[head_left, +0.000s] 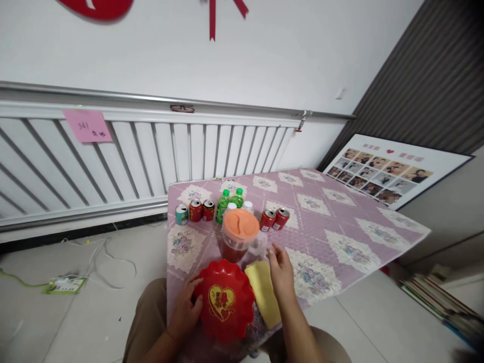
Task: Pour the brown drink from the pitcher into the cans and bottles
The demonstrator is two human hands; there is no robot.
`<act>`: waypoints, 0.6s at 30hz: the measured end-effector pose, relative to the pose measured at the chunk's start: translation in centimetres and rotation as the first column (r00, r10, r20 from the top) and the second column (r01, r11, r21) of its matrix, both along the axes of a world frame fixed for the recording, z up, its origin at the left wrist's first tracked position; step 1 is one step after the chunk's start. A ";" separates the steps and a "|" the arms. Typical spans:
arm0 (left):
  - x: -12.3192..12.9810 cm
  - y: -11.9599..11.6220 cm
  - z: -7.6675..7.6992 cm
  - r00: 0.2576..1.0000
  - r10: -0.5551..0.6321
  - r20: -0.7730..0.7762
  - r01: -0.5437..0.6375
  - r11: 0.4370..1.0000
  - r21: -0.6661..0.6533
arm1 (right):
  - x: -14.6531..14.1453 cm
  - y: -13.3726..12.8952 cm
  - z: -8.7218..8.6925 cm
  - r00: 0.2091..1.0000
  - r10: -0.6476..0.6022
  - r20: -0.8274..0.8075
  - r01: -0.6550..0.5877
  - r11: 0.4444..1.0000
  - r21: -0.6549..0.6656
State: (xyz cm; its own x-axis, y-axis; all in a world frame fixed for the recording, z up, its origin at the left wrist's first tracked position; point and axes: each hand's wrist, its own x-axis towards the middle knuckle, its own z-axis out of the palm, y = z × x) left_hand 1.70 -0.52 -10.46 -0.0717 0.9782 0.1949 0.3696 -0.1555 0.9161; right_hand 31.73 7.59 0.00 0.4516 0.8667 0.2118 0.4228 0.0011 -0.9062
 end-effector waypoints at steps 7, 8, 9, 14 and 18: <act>0.2 0.0 0.5 1.000 -0.001 0.013 0.001 1.000 -0.024 | -2.3 -3.1 -3.4 0.976 0.155 0.154 -0.145 0.986 -0.078; 0.2 0.0 0.6 1.000 -0.003 0.022 0.003 1.000 -0.027 | -2.5 -3.2 -3.5 0.965 0.192 0.180 -0.180 0.980 -0.083; 0.2 0.0 0.7 0.999 -0.004 0.031 0.005 0.999 -0.031 | -2.7 -3.3 -3.5 0.953 0.222 0.206 -0.208 0.974 -0.086; 0.3 0.1 0.8 0.997 0.007 0.071 -0.005 0.999 -0.035 | -3.7 -3.8 -3.4 0.918 0.271 0.290 -0.265 0.962 -0.061; 0.4 0.2 0.6 0.996 0.019 0.091 -0.014 0.998 -0.054 | -3.0 -5.0 -3.8 0.929 0.225 0.293 -0.223 0.974 -0.040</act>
